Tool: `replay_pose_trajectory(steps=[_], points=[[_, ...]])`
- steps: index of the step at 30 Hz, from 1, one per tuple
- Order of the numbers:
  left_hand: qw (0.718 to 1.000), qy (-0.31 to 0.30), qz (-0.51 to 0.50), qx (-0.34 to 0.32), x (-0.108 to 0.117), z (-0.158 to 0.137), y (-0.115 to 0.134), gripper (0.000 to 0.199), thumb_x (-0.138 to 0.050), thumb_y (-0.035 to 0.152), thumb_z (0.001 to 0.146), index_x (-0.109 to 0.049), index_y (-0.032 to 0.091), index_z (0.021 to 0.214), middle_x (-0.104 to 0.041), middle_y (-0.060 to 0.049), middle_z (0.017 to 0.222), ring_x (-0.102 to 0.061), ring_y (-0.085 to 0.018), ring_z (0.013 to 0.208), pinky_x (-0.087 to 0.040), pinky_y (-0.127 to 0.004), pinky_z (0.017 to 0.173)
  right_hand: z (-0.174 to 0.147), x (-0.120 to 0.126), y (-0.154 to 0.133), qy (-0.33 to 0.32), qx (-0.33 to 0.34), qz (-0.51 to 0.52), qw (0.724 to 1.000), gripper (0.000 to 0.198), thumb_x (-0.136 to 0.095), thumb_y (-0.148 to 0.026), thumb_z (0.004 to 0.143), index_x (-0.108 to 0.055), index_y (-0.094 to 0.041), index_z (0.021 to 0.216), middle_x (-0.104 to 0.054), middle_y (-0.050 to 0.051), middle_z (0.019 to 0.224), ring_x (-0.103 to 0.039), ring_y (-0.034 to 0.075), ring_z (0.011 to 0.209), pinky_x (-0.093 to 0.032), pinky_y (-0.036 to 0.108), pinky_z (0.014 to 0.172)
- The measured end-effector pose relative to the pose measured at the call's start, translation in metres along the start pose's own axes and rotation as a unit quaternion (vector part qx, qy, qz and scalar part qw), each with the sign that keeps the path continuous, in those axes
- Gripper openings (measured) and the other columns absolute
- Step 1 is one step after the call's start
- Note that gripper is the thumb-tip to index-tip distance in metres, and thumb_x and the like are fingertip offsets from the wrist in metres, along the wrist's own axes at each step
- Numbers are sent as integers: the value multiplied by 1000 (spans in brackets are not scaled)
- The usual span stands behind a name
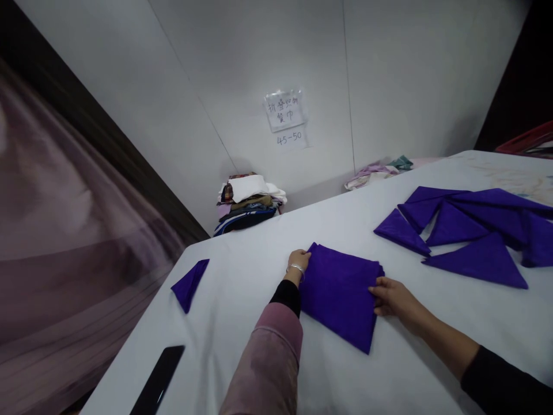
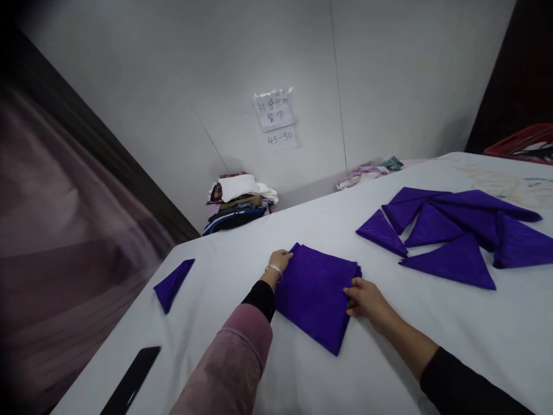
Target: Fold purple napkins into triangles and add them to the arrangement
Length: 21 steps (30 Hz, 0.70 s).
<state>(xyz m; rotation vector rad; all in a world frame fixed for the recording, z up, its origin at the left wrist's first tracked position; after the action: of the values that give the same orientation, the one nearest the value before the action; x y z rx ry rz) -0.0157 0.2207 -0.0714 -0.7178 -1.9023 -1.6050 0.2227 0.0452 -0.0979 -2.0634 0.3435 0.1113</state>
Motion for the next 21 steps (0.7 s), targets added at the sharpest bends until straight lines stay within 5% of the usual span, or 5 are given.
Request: replay_pose_trajectory(steps=[13, 21], points=[[997, -14, 59, -36, -7, 2, 9, 44, -42, 49, 86, -69, 16, 76, -69, -6, 75, -59, -16, 69, -41, -24, 62, 11, 4, -10, -16, -39, -57, 997, 18, -61, -26, 80, -47, -18, 71, -58, -2, 57, -59, 10, 45, -45, 17, 37], [991, -20, 124, -52, -10, 3, 17, 37, -45, 44, 85, -71, 19, 78, -70, -5, 80, -60, -18, 74, -40, -25, 64, 12, 11, -2, -41, -80, -134, 987, 15, -54, -20, 83, -47, -17, 70, -60, 2, 51, -59, 12, 42, -37, 16, 31]])
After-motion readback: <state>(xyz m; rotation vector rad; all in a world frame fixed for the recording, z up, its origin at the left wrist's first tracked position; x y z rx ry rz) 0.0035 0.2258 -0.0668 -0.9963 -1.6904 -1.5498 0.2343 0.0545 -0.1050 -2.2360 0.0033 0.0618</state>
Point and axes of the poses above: each hand's wrist, its own z-axis towards the middle knuckle, its own x-axis out of the back of the hand, y = z × x, the point moved 8 cm from there along z, towards the middle knuckle
